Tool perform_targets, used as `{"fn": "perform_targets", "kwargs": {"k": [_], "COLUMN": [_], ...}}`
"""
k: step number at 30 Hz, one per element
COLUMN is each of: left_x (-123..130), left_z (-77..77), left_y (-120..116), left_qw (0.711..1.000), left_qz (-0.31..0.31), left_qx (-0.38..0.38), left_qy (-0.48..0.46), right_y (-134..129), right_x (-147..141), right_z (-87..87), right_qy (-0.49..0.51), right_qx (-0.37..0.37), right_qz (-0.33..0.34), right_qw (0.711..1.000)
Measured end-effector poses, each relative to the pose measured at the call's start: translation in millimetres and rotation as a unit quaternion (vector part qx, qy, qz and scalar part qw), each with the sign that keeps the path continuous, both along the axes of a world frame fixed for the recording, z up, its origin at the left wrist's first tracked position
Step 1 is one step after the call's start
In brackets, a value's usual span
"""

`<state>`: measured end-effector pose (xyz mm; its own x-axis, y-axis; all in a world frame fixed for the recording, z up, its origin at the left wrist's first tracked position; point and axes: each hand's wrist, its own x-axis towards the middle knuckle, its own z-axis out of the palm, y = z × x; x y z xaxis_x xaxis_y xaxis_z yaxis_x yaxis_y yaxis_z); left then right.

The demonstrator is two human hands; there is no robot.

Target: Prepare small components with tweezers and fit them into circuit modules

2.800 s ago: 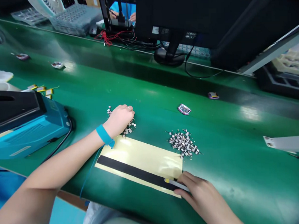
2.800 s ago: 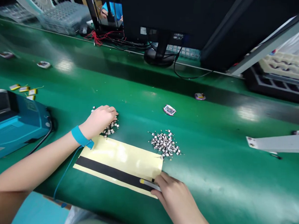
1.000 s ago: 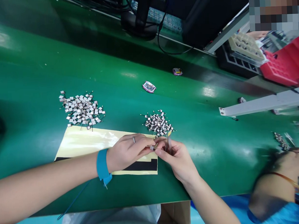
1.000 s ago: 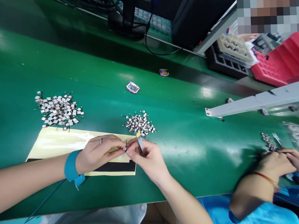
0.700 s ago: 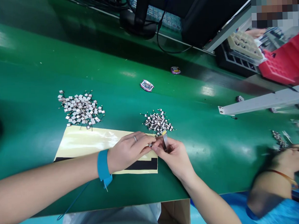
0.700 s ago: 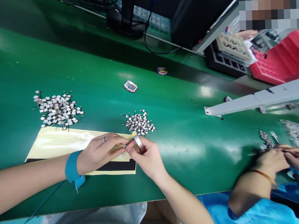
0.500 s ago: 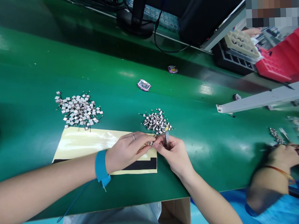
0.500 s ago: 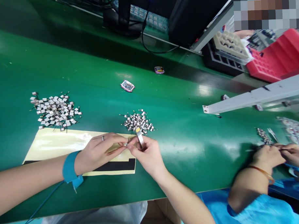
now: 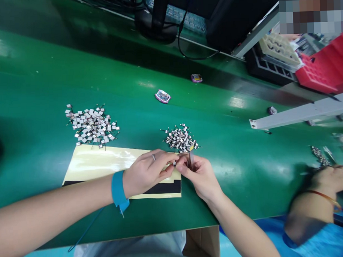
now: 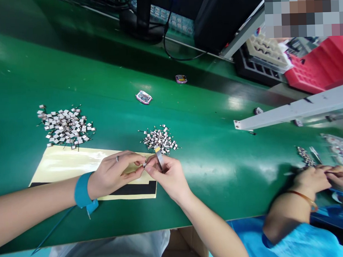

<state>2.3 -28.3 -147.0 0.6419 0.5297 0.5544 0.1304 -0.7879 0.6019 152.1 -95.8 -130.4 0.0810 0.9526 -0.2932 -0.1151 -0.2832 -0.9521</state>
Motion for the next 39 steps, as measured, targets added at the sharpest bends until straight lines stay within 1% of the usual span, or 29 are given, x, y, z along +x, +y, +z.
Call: {"fn": "perform_targets", "kwargs": {"k": [7,9,12,14,17,19,21,23,25,26,28,29,30,32,33,34,36,39], "left_x": [0,0,0,-1,0,1,2,1,-7,-13,-29,-38,-47,-62,-67,-70,-73,-74], "left_z": [0.5,1.2,2.4,3.0,3.6,4.6,6.6,9.6,13.7,16.0,20.4,21.9,22.6,21.1,19.0,16.3,10.6,6.8], "left_y": [-1,-2,-2,-1,0,-1,-4,-4,2,9,27,37,48,66,73,79,87,94], "left_qw": [1.0,1.0,1.0,1.0,0.999,0.999,0.999,1.0,0.996,0.991,0.977,0.966,0.952,0.924,0.913,0.906,0.9,0.9], "left_qz": [-0.002,-0.006,-0.004,0.006,0.025,0.023,0.008,-0.01,-0.021,-0.013,0.04,0.077,0.11,0.154,0.163,0.166,0.159,0.116], "left_qx": [0.001,0.0,-0.001,-0.01,-0.033,-0.041,-0.031,0.002,0.051,0.075,0.115,0.13,0.139,0.142,0.137,0.131,0.115,0.1], "left_qy": [0.005,0.006,0.003,-0.006,-0.017,-0.011,-0.004,0.02,0.072,0.106,0.177,0.212,0.25,0.319,0.347,0.366,0.389,0.408], "right_y": [1,1,2,4,5,5,5,7,9,11,11,10,8,0,-5,-11,-21,-29], "right_x": [-1,-3,-4,-2,2,1,1,5,16,23,37,42,46,44,40,34,22,11], "right_z": [-1.0,-1.3,-1.4,-0.7,0.8,1.0,0.0,-1.5,-2.0,-1.4,1.8,4.4,7.3,12.5,14.1,14.8,13.9,12.2], "right_qy": [-0.034,-0.034,0.01,0.061,0.119,0.121,0.099,0.049,-0.065,-0.148,-0.312,-0.374,-0.418,-0.469,-0.485,-0.498,-0.523,-0.553], "right_qx": [-0.025,-0.021,-0.017,-0.039,-0.07,-0.059,-0.04,-0.025,-0.004,0.014,0.047,0.058,0.066,0.071,0.069,0.068,0.06,0.036], "right_qz": [-0.006,-0.014,-0.038,-0.049,-0.033,-0.018,-0.006,0.003,0.0,-0.01,-0.014,0.013,0.059,0.174,0.222,0.254,0.287,0.319], "right_qw": [0.999,0.999,0.999,0.996,0.99,0.991,0.994,0.998,0.998,0.989,0.949,0.926,0.904,0.863,0.843,0.826,0.8,0.769]}}
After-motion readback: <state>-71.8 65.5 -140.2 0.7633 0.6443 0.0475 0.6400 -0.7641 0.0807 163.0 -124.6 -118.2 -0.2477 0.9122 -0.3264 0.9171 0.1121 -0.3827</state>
